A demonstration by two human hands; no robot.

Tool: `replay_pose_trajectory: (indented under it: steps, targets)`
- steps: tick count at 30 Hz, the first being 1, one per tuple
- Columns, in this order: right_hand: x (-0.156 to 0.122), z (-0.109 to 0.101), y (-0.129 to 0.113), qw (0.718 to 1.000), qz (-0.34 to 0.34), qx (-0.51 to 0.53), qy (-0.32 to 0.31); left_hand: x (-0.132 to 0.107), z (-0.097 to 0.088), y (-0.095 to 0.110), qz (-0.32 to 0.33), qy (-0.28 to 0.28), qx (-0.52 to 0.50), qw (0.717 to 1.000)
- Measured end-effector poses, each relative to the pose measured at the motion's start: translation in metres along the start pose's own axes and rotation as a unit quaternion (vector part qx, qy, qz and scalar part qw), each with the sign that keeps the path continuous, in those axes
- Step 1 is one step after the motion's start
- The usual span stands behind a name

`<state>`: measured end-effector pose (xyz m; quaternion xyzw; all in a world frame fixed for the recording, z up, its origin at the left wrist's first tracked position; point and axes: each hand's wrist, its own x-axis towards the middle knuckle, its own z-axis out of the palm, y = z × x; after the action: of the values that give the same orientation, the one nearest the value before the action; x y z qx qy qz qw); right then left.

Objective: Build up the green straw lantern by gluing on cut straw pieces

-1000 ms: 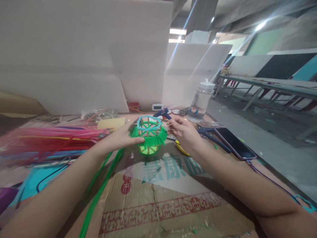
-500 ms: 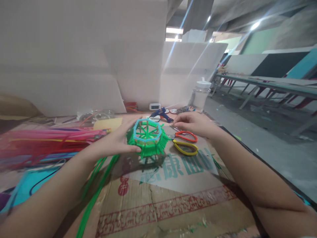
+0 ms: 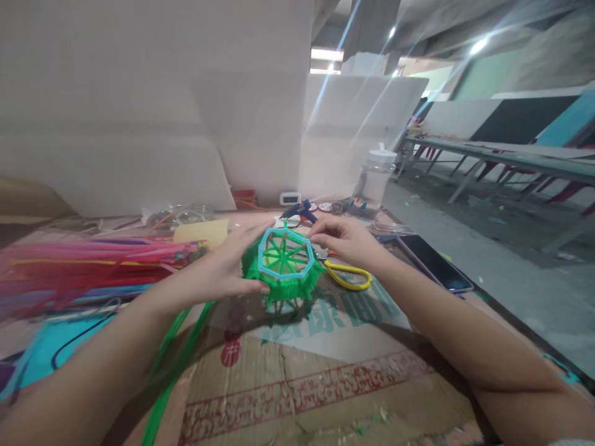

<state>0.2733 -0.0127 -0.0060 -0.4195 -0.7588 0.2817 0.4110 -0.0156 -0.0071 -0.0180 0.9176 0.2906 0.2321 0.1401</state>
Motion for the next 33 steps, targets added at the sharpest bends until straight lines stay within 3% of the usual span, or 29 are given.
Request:
replay_pose_trajectory:
  steps: [4,6,10,12,20,28,31,33]
  targets:
    - [-0.003,-0.019,-0.013,0.999,0.001,0.012,0.041,0.000,0.001,0.002,0.016,0.008,0.001,1.000]
    - [-0.008,-0.027,-0.026,0.998,-0.040,-0.025,0.052,0.000,0.001,0.004,0.020,0.009,0.003,1.000]
    - [-0.025,-0.031,-0.052,0.974,-0.158,-0.159,-0.029,0.001,0.004,0.012,0.005,0.010,0.006,1.000]
    - [-0.032,-0.027,-0.059,0.957,-0.185,-0.212,-0.070,0.001,0.005,0.019,0.003,0.015,0.012,1.000]
    - [-0.047,-0.005,-0.073,0.922,-0.140,-0.340,-0.122,0.001,0.007,0.037,0.016,0.013,0.069,0.997]
    - [-0.046,0.000,-0.072,0.933,-0.142,-0.296,-0.148,0.000,0.008,0.041,0.020,0.013,0.104,0.994]
    - [-0.041,-0.006,-0.071,0.954,-0.145,-0.237,-0.115,0.000,0.008,0.038,0.021,0.019,0.090,0.996]
    - [-0.036,-0.012,-0.069,0.976,-0.157,-0.139,-0.064,0.001,0.007,0.034,0.019,0.022,0.071,0.997]
